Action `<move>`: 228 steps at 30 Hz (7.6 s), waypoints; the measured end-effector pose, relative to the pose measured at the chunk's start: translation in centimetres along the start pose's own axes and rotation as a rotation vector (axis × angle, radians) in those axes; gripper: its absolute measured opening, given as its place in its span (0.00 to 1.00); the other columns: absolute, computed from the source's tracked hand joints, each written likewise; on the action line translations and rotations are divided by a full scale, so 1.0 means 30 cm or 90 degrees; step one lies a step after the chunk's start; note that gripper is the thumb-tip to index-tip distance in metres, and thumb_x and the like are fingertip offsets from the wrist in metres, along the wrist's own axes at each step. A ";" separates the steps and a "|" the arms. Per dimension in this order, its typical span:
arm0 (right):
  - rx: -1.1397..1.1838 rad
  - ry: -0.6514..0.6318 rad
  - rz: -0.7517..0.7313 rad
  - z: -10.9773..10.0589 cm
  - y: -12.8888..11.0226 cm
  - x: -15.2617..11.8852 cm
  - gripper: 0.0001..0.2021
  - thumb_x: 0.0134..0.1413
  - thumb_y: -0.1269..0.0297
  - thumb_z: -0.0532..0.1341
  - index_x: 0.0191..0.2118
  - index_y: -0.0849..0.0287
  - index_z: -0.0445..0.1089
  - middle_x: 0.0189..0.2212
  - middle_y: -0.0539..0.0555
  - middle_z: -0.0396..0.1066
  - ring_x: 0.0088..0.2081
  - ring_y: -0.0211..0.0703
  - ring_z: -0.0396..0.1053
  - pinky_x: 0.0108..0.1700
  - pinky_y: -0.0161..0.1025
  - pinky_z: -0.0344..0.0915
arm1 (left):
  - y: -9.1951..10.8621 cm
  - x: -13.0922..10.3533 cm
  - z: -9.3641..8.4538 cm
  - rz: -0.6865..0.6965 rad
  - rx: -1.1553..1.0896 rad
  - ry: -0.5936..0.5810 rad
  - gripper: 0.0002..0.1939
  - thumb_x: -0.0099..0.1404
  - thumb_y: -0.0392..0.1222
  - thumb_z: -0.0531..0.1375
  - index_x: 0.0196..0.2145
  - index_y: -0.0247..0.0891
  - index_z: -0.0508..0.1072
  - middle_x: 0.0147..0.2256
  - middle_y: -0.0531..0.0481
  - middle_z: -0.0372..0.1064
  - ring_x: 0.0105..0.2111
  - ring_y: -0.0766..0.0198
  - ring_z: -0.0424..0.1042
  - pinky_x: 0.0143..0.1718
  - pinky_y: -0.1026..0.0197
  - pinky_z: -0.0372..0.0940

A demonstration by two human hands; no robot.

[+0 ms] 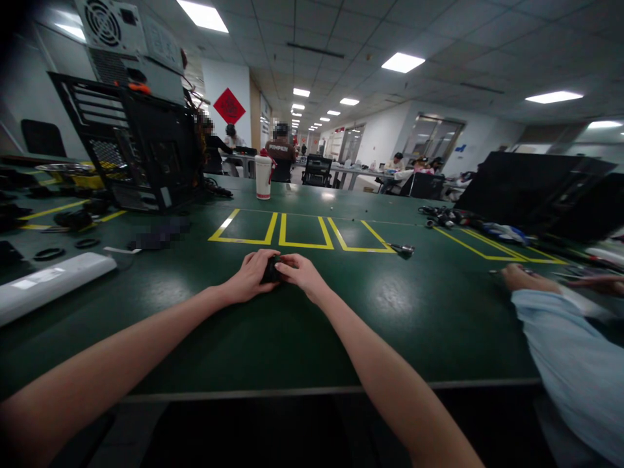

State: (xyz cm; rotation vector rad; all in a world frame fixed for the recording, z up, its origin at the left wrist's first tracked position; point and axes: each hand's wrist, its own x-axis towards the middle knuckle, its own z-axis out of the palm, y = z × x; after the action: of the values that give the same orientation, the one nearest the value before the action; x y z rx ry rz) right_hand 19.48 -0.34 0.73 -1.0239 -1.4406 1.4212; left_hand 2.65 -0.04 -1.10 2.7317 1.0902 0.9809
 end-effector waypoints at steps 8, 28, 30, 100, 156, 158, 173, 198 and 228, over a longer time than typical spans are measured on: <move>-0.051 -0.047 -0.071 -0.016 0.009 -0.012 0.19 0.34 0.64 0.66 0.37 0.56 0.63 0.34 0.51 0.67 0.38 0.39 0.65 0.42 0.41 0.63 | 0.002 0.002 0.001 -0.011 -0.009 -0.001 0.29 0.53 0.39 0.57 0.50 0.40 0.50 0.46 0.45 0.56 0.49 0.55 0.57 0.51 0.48 0.48; -0.005 -0.036 -0.025 -0.009 0.011 -0.008 0.16 0.38 0.60 0.64 0.36 0.55 0.62 0.32 0.49 0.66 0.36 0.37 0.66 0.42 0.41 0.63 | 0.005 0.003 -0.009 -0.009 -0.019 -0.001 0.28 0.53 0.39 0.58 0.50 0.40 0.50 0.46 0.44 0.56 0.49 0.54 0.57 0.51 0.48 0.48; 0.007 -0.023 -0.027 -0.003 0.011 -0.004 0.14 0.40 0.59 0.63 0.34 0.56 0.63 0.31 0.49 0.66 0.36 0.37 0.66 0.41 0.40 0.64 | 0.005 0.004 -0.008 -0.010 -0.019 -0.003 0.29 0.53 0.39 0.58 0.50 0.40 0.50 0.46 0.44 0.56 0.49 0.55 0.57 0.51 0.48 0.48; -0.043 -0.041 -0.035 -0.011 -0.004 -0.015 0.17 0.37 0.60 0.65 0.36 0.55 0.63 0.33 0.50 0.66 0.37 0.39 0.66 0.42 0.43 0.63 | -0.001 0.004 0.000 -0.013 -0.002 -0.004 0.29 0.53 0.39 0.58 0.51 0.39 0.50 0.47 0.45 0.56 0.49 0.55 0.56 0.51 0.49 0.48; -0.069 -0.032 -0.094 -0.010 0.010 -0.009 0.18 0.33 0.66 0.66 0.36 0.56 0.63 0.35 0.50 0.65 0.40 0.40 0.64 0.43 0.42 0.62 | -0.002 0.004 0.000 -0.016 -0.006 -0.008 0.29 0.53 0.40 0.57 0.50 0.39 0.50 0.46 0.45 0.56 0.49 0.56 0.57 0.51 0.50 0.48; -0.042 -0.022 -0.071 -0.001 0.008 -0.010 0.15 0.38 0.62 0.64 0.35 0.56 0.63 0.34 0.50 0.65 0.39 0.39 0.64 0.40 0.41 0.63 | -0.001 0.004 -0.001 -0.015 -0.005 -0.009 0.29 0.53 0.40 0.58 0.51 0.39 0.49 0.46 0.45 0.56 0.49 0.55 0.56 0.51 0.50 0.48; -0.041 -0.044 -0.055 -0.012 0.006 -0.015 0.21 0.31 0.67 0.67 0.37 0.55 0.62 0.36 0.50 0.64 0.40 0.40 0.65 0.43 0.44 0.63 | -0.005 0.002 -0.001 -0.012 -0.004 -0.011 0.29 0.54 0.39 0.57 0.51 0.39 0.50 0.46 0.45 0.55 0.49 0.55 0.56 0.51 0.50 0.48; -0.011 -0.014 -0.027 0.012 0.001 -0.008 0.15 0.42 0.57 0.61 0.37 0.54 0.62 0.34 0.50 0.65 0.39 0.40 0.64 0.39 0.41 0.64 | -0.004 0.004 0.000 -0.007 0.000 -0.008 0.29 0.53 0.39 0.57 0.50 0.40 0.49 0.47 0.44 0.56 0.50 0.55 0.56 0.51 0.49 0.48; -0.074 -0.046 -0.078 -0.025 0.019 0.011 0.21 0.33 0.68 0.66 0.39 0.58 0.63 0.37 0.52 0.66 0.42 0.41 0.64 0.48 0.45 0.59 | -0.006 0.003 -0.002 -0.007 0.001 -0.018 0.29 0.54 0.40 0.57 0.51 0.39 0.49 0.48 0.44 0.55 0.50 0.55 0.56 0.51 0.49 0.48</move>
State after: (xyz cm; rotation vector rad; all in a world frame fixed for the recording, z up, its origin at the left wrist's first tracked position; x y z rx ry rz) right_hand 20.09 0.20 0.18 -0.9460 -1.6268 1.3109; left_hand 2.57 0.14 -1.06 2.7292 1.1013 0.9376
